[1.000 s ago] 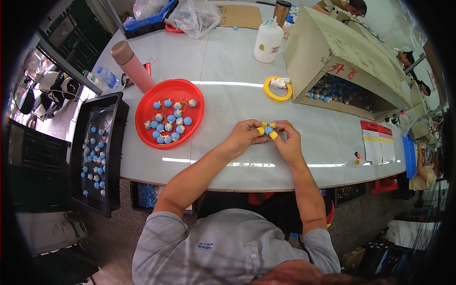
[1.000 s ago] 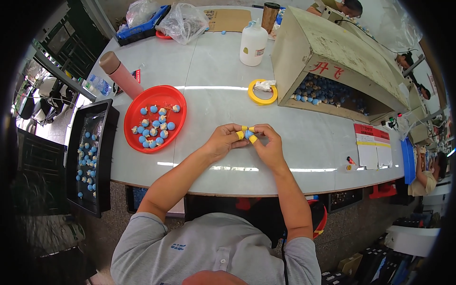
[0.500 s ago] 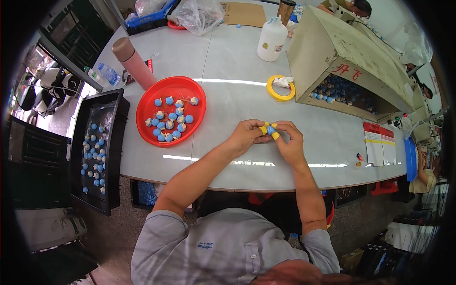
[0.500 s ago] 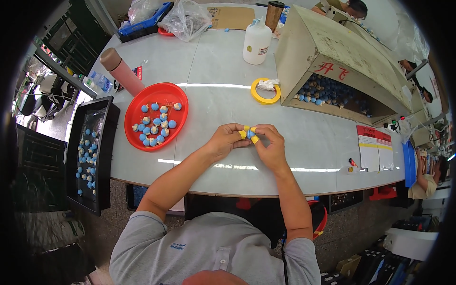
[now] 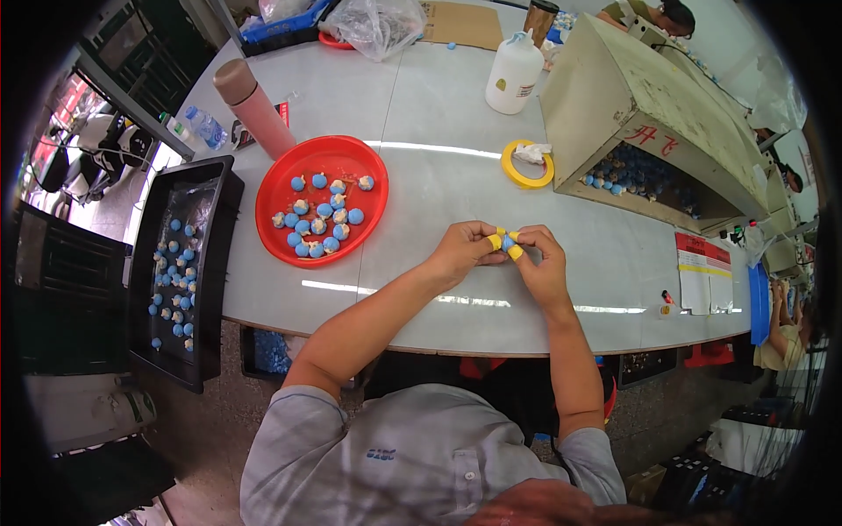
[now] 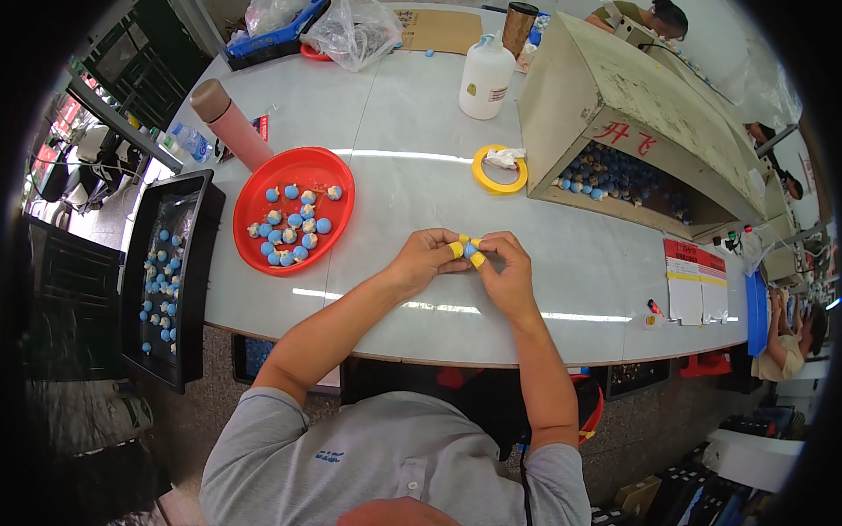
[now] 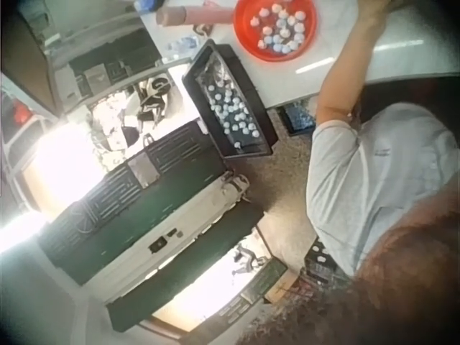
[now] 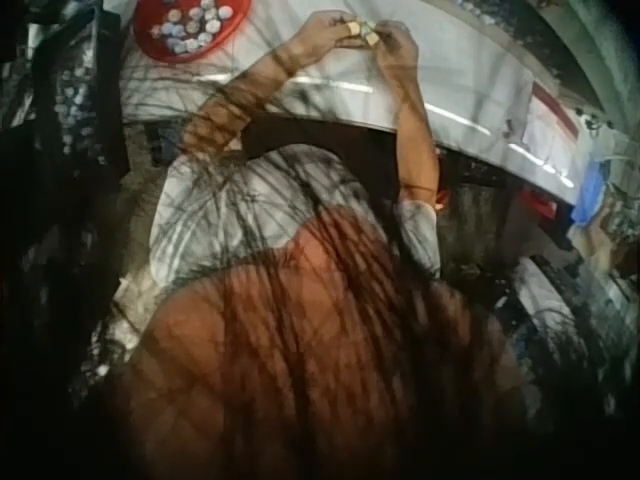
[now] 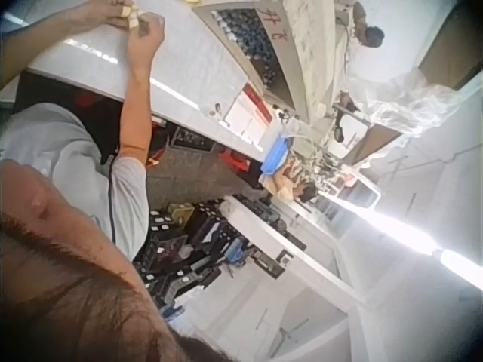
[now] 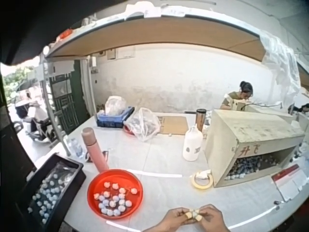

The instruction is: The person assembles small figurines by applying glue to components with a squeeze bottle and pressing parts together by hand.

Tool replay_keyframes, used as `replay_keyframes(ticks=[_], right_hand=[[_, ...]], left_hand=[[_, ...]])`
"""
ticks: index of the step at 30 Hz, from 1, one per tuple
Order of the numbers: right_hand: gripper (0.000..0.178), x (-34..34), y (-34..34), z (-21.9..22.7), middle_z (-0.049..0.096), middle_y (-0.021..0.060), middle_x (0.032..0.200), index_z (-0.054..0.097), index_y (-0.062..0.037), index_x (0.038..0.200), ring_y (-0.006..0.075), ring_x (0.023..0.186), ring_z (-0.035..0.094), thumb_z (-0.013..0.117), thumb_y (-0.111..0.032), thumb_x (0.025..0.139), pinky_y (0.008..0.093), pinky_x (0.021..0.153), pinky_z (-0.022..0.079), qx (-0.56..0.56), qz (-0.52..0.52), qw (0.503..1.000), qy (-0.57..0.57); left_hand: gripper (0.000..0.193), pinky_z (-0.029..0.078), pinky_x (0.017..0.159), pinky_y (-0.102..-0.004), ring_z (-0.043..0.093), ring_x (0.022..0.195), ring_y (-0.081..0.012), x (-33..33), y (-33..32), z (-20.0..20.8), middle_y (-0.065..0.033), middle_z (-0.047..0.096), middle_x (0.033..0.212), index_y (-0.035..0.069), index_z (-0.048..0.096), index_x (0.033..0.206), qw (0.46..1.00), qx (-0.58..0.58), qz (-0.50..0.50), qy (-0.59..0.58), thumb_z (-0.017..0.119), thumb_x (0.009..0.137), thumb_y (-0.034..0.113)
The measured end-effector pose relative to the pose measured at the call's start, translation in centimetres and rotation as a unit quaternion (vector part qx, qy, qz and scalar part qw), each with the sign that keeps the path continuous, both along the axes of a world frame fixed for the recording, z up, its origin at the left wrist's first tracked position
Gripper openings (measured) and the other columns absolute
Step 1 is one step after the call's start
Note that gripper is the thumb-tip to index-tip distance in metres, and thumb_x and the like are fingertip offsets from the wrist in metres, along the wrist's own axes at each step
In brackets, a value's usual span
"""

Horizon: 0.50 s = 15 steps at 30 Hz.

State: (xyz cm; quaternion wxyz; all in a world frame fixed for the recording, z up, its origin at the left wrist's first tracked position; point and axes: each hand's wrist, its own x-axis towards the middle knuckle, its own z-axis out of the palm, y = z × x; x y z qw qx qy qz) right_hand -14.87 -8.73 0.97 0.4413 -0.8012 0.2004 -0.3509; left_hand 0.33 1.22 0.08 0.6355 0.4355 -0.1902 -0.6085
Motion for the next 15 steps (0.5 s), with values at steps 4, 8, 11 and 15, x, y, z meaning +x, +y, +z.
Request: replay_keyframes(ticks=[4,8,11,15], right_hand=[[0.017,0.2,0.3,0.5,0.06,0.007,0.096,0.063,0.0006,0.094,0.0166,0.089,0.06,0.066,0.006,0.078,0.0276,0.081,0.049,0.045,0.015,0.999,-0.006],[0.016,0.0,-0.1,-0.5,0.061,0.0062,0.096,0.063,-0.0002,0.095,0.0149,0.086,0.059,0.067,0.003,0.08,0.0266,0.077,0.048,0.051,0.003,0.999,-0.011],[0.016,0.2,0.0,-0.9,0.061,0.0057,0.097,0.063,-0.0007,0.096,0.0137,0.084,0.058,0.068,0.0,0.081,0.026,0.075,0.047,0.112,-0.007,0.994,-0.01],[0.017,0.0,0.0,-0.9,0.061,0.0043,0.095,0.063,-0.0006,0.097,0.0123,0.08,0.056,0.07,-0.003,0.082,0.0256,0.073,0.046,0.12,-0.02,0.993,0.007]], left_hand=[[0.019,0.057,0.086,-0.0281,0.066,0.094,-0.0213,0.0,0.0,-0.1,-0.0143,0.061,0.108,-0.006,0.054,0.108,1.0,0.005,0.008,-0.012,0.056,0.096,0.008],[0.021,0.057,0.085,-0.0291,0.066,0.094,-0.0218,-0.2,0.1,0.7,-0.0153,0.061,0.106,-0.005,0.053,0.11,1.0,0.028,0.007,-0.012,0.055,0.097,0.011],[0.024,0.056,0.084,-0.0302,0.067,0.093,-0.0222,-0.1,0.3,1.0,-0.0158,0.062,0.105,-0.004,0.052,0.11,0.999,0.043,-0.013,0.002,0.053,0.098,0.016],[0.023,0.056,0.084,-0.0313,0.067,0.093,-0.0221,0.1,0.5,1.6,-0.0151,0.062,0.104,-0.002,0.053,0.11,0.997,0.049,-0.044,0.027,0.051,0.099,0.018]])
